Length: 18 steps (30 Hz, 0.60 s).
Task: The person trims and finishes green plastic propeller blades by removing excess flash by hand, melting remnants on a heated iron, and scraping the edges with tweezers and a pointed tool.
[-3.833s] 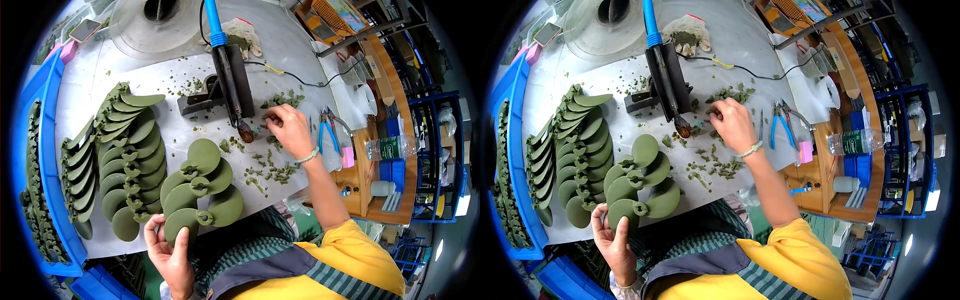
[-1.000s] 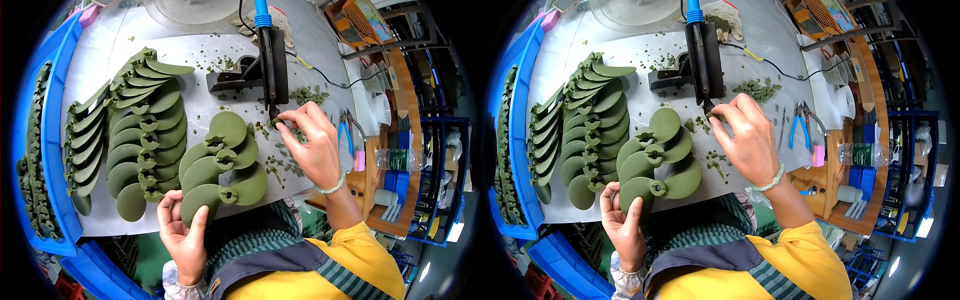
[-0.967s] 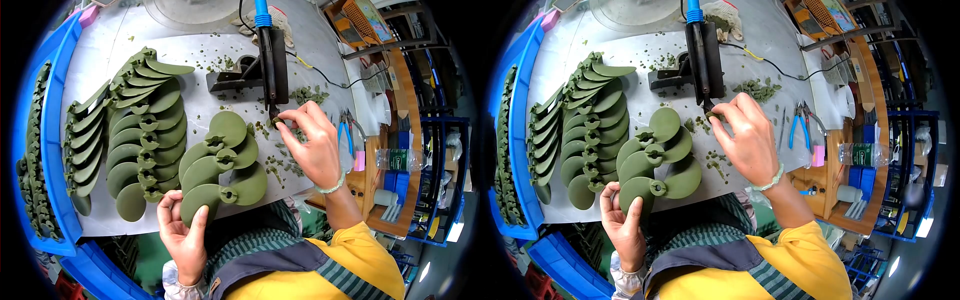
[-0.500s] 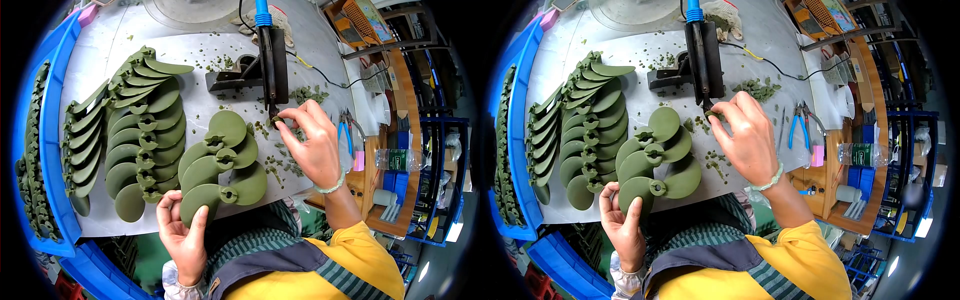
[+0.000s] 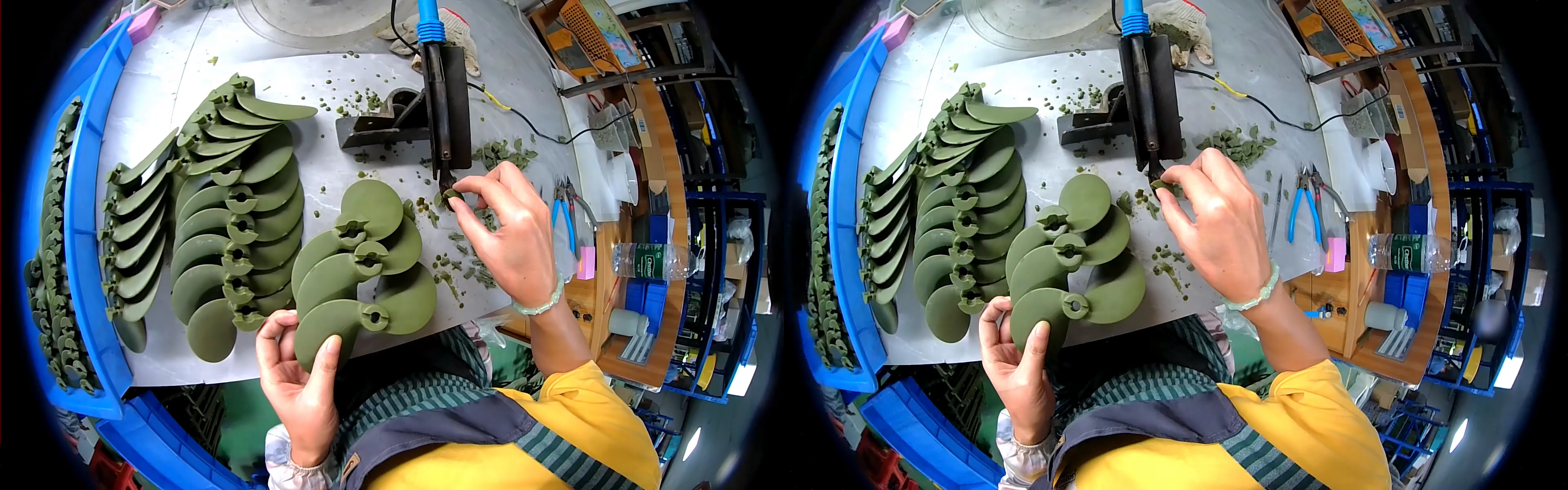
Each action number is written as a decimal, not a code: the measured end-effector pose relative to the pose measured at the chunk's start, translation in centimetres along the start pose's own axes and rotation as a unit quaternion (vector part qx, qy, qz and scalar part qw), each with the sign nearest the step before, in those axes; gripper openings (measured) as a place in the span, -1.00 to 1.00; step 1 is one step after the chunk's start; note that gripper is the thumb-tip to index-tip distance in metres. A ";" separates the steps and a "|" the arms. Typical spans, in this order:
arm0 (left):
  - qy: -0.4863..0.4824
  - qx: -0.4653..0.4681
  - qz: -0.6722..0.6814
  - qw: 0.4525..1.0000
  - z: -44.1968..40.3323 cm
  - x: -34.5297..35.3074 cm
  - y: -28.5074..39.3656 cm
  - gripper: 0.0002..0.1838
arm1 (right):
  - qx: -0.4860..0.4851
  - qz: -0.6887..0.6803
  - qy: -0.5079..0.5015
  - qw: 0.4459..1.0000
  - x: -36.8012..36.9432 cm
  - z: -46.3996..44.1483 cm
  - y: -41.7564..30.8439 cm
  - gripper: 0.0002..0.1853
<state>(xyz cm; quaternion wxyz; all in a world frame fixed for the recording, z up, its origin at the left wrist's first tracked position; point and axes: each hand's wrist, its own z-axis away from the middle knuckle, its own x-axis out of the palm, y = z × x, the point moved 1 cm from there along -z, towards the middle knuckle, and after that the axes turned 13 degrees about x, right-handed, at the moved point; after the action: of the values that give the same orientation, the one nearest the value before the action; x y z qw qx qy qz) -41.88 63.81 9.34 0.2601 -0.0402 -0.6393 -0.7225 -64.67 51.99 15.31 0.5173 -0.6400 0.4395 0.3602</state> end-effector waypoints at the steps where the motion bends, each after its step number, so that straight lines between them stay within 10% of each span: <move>1: -0.001 0.000 0.000 1.000 0.0 0.0 0.0 -0.48 | 0.001 0.002 -0.001 1.000 0.0 0.0 0.0 -0.85; 18: -0.010 0.006 0.003 1.000 0.2 0.4 0.0 -0.48 | -0.048 -0.117 -0.214 0.968 -1.9 2.9 -6.7 -0.80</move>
<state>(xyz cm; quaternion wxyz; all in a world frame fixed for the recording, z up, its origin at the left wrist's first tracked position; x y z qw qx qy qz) -42.26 63.85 9.51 0.2563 -0.0481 -0.6463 -0.7172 -59.08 55.68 18.76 0.6068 -0.6190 0.2223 0.4462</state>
